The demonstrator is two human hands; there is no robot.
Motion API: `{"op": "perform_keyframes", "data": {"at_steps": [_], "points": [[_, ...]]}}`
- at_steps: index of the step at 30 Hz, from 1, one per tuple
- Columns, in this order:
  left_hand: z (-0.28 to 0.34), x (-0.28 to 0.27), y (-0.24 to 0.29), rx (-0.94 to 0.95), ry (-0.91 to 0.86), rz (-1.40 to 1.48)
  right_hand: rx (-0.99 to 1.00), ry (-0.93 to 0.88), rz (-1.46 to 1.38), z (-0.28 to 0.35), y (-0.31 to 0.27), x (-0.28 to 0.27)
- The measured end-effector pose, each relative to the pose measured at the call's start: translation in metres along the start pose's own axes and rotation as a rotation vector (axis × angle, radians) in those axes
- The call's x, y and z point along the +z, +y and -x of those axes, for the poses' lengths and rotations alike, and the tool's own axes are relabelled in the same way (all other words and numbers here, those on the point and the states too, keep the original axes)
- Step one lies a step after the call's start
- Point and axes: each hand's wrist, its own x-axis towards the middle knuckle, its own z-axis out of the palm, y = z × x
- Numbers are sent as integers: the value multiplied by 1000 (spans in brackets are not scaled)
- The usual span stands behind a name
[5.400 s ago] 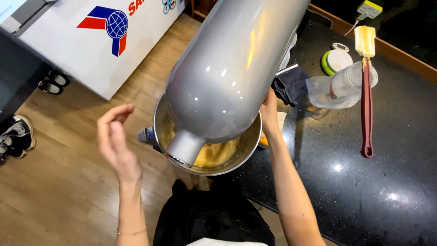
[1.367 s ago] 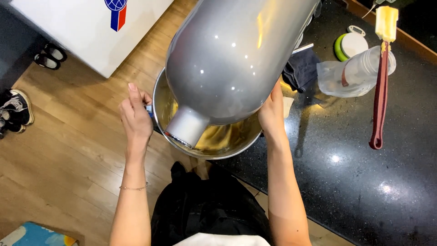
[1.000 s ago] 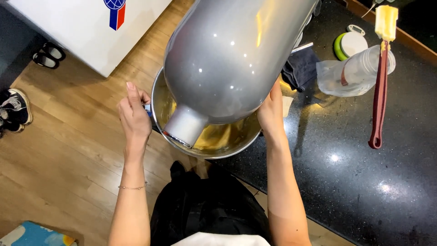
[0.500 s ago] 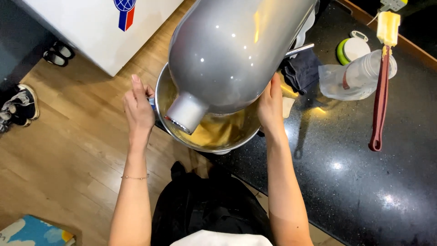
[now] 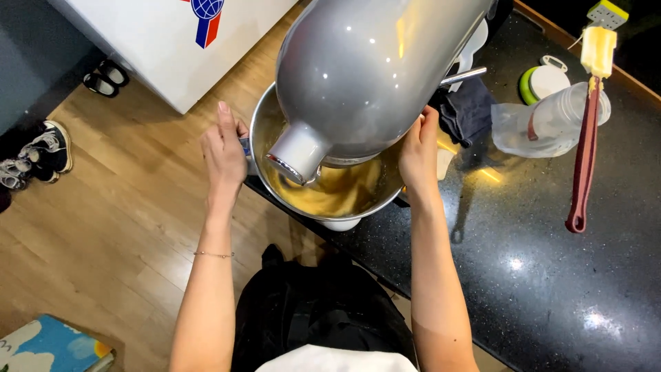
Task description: Mix dough in a stand mixer, scrape the bowl with a spatula, and add liquid.
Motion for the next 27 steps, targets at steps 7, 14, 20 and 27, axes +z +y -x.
{"op": "perform_keyframes", "data": {"at_steps": [7,14,20,27], "points": [[-1,0,-4,11,-16,24,-17,-11,-43,-6,12,-1],[-2,-1,-3,-3,-27,53,-24,30,-72,-9,22,-3],[-1,-2,1,-10,-38,67,2,46,-48,-9,21,-3],[0,-7,9,-36,-95,69,77,68,-12,2,-3,-1]]}}
